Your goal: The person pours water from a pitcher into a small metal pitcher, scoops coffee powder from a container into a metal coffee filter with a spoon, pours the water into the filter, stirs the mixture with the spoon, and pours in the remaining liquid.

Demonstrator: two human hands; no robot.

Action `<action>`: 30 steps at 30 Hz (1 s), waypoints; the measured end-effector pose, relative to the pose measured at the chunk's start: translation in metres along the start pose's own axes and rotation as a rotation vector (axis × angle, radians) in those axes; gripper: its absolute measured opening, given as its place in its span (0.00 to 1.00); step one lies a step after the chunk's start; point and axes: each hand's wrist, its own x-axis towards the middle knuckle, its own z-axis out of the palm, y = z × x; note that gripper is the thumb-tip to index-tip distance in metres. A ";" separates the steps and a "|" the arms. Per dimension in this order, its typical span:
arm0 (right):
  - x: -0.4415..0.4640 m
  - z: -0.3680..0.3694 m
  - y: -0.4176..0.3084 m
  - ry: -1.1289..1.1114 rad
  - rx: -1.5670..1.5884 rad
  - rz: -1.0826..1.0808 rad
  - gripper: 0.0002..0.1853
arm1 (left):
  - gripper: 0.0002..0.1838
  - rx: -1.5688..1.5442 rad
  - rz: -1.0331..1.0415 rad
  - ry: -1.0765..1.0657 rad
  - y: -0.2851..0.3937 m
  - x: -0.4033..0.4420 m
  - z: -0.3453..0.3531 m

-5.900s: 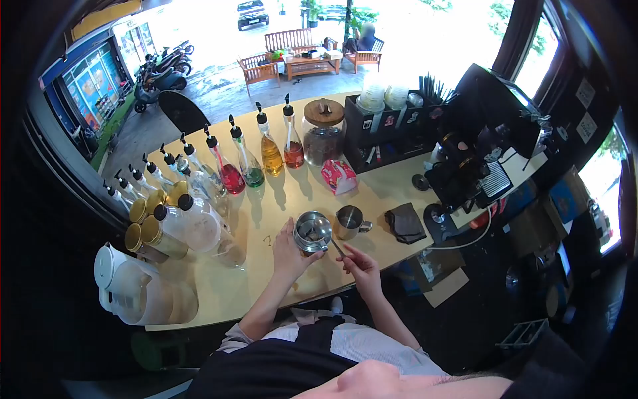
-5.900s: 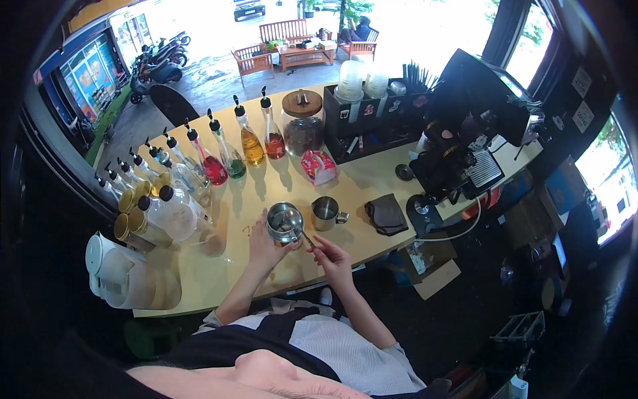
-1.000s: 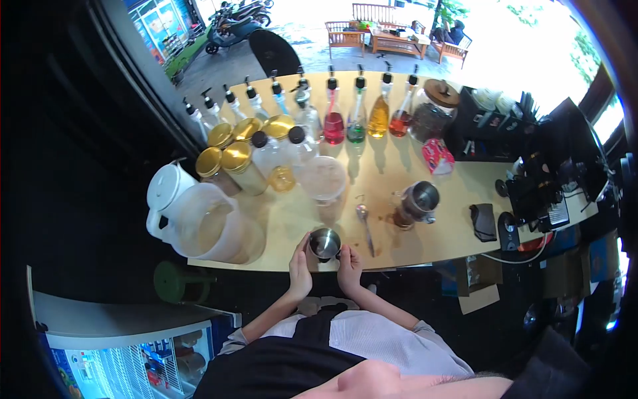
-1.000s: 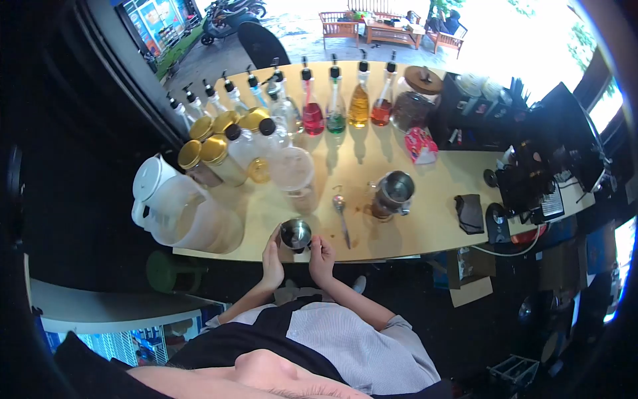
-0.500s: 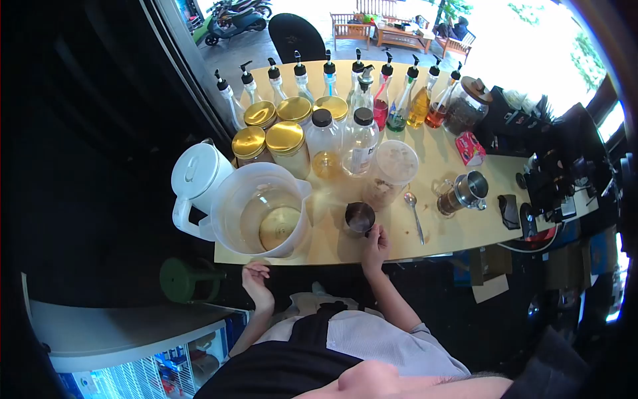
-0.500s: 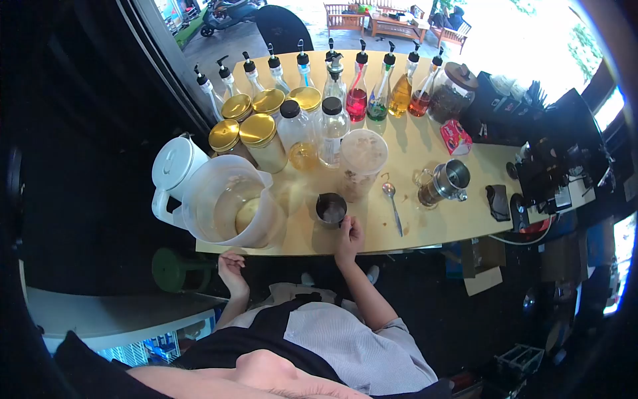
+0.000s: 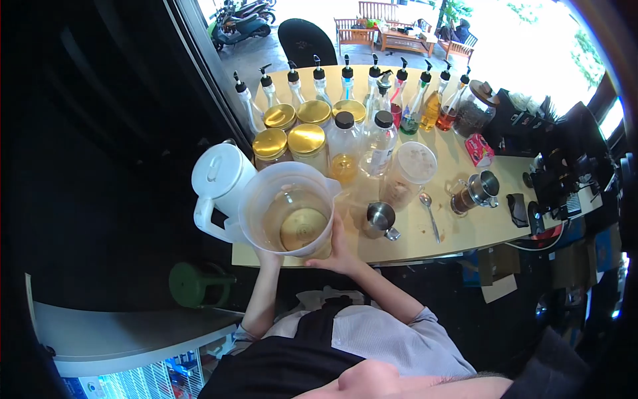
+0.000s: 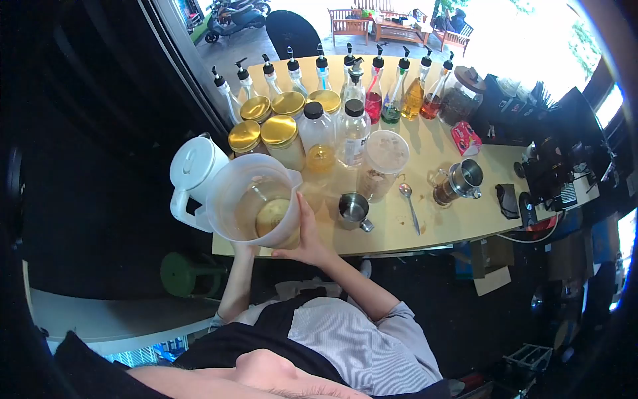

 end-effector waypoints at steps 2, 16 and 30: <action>0.002 0.010 -0.005 0.046 0.072 0.066 0.69 | 0.25 -0.036 -0.013 0.079 0.012 -0.004 0.013; -0.021 0.019 -0.027 -0.047 0.126 0.107 0.66 | 0.25 0.273 0.201 -0.086 0.001 -0.029 -0.058; -0.035 0.033 -0.032 -0.225 0.521 0.353 0.58 | 0.16 0.174 0.069 0.213 0.071 -0.017 -0.034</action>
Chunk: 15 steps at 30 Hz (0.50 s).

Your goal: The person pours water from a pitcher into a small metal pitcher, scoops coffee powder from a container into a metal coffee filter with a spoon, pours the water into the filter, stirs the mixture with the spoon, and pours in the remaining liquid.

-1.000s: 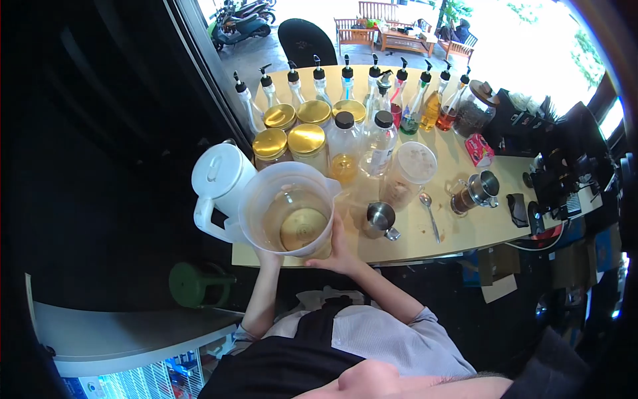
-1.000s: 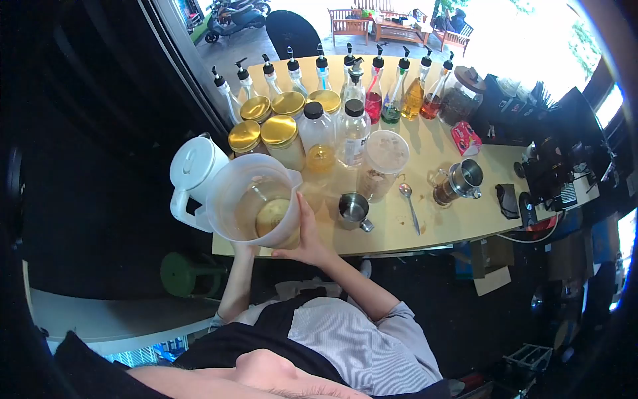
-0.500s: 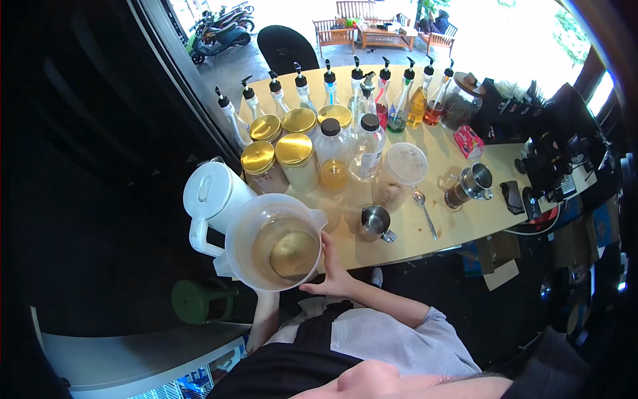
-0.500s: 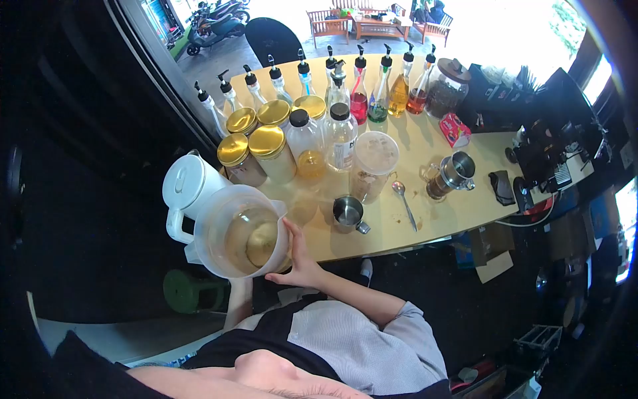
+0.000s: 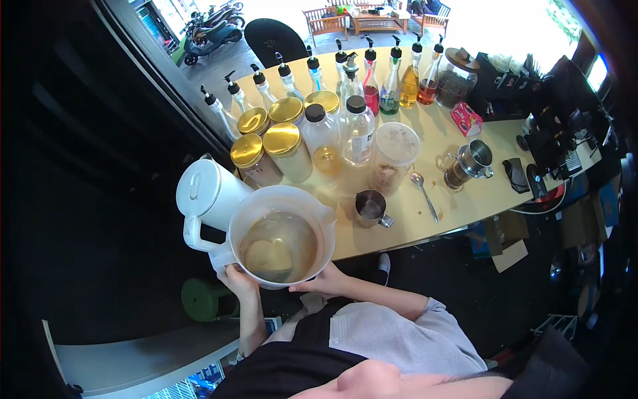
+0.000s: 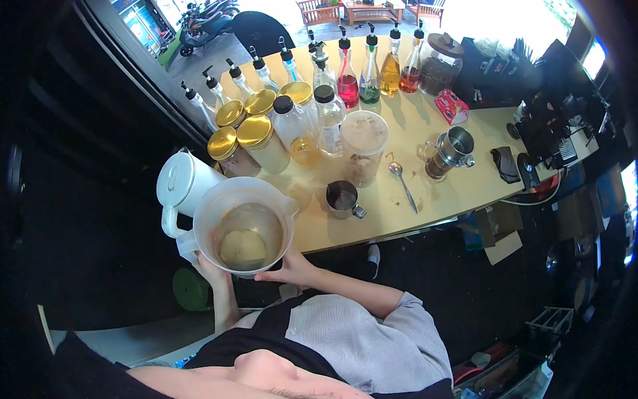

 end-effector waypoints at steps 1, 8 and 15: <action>0.000 0.000 -0.004 -0.001 0.058 0.006 0.56 | 0.16 0.005 -0.001 -0.006 0.006 -0.001 0.005; -0.004 -0.004 -0.005 0.024 0.176 0.002 0.49 | 0.12 0.137 0.002 -0.032 0.027 -0.005 0.026; -0.004 -0.008 0.005 0.068 0.215 -0.041 0.47 | 0.14 0.233 0.037 -0.153 0.025 0.003 0.025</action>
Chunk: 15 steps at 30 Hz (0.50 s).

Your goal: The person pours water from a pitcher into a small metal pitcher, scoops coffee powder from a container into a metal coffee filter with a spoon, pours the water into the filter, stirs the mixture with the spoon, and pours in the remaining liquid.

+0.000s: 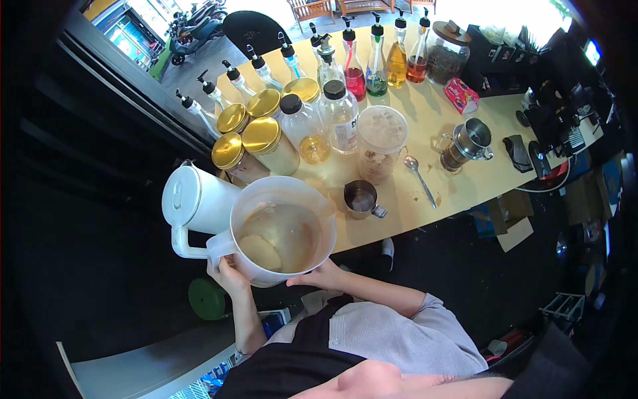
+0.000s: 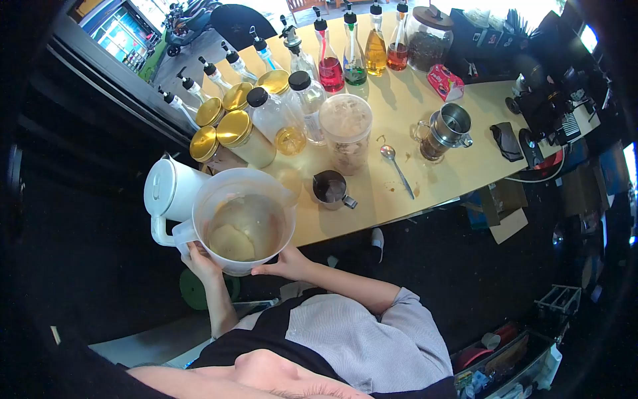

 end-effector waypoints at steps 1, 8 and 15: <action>0.000 -0.002 0.004 0.003 -0.023 -0.027 0.48 | 0.14 0.002 -0.001 -0.003 0.000 -0.001 0.004; -0.001 -0.008 0.004 0.007 0.053 -0.031 0.49 | 0.12 -0.050 0.080 0.006 0.013 -0.007 0.022; 0.000 -0.013 0.009 0.011 0.060 0.014 0.49 | 0.15 0.012 0.097 -0.068 0.015 -0.006 0.024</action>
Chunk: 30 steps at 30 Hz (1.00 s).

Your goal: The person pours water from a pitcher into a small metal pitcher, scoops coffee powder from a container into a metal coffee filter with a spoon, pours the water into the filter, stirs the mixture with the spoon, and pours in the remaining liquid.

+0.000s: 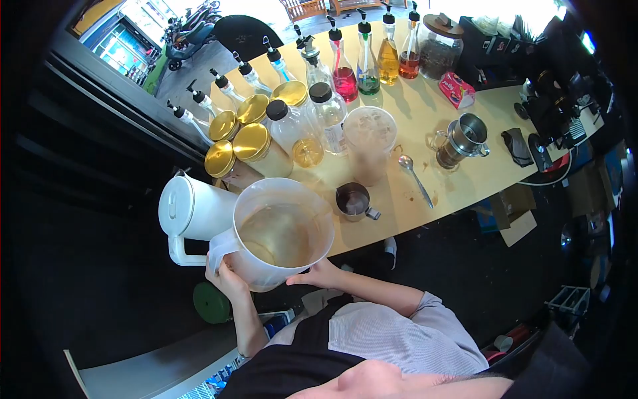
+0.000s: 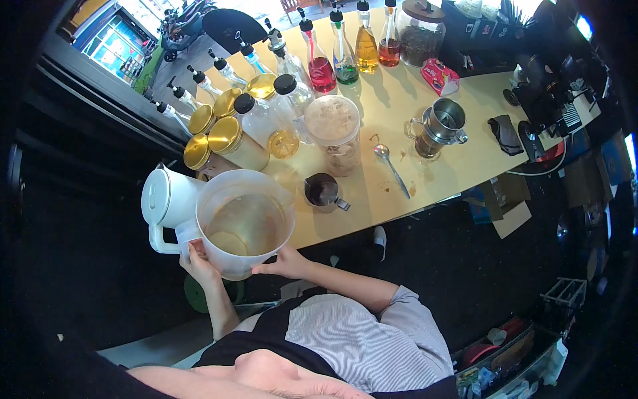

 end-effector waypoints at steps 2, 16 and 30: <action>0.000 -0.003 0.002 -0.013 0.018 -0.002 0.49 | 0.15 0.028 0.013 0.009 -0.005 0.002 -0.001; -0.002 -0.008 -0.008 0.001 0.090 0.096 0.45 | 0.13 0.052 -0.009 0.021 -0.001 0.001 0.009; -0.002 -0.010 -0.003 0.015 0.021 -0.019 0.39 | 0.14 0.061 -0.010 0.014 0.001 0.000 0.013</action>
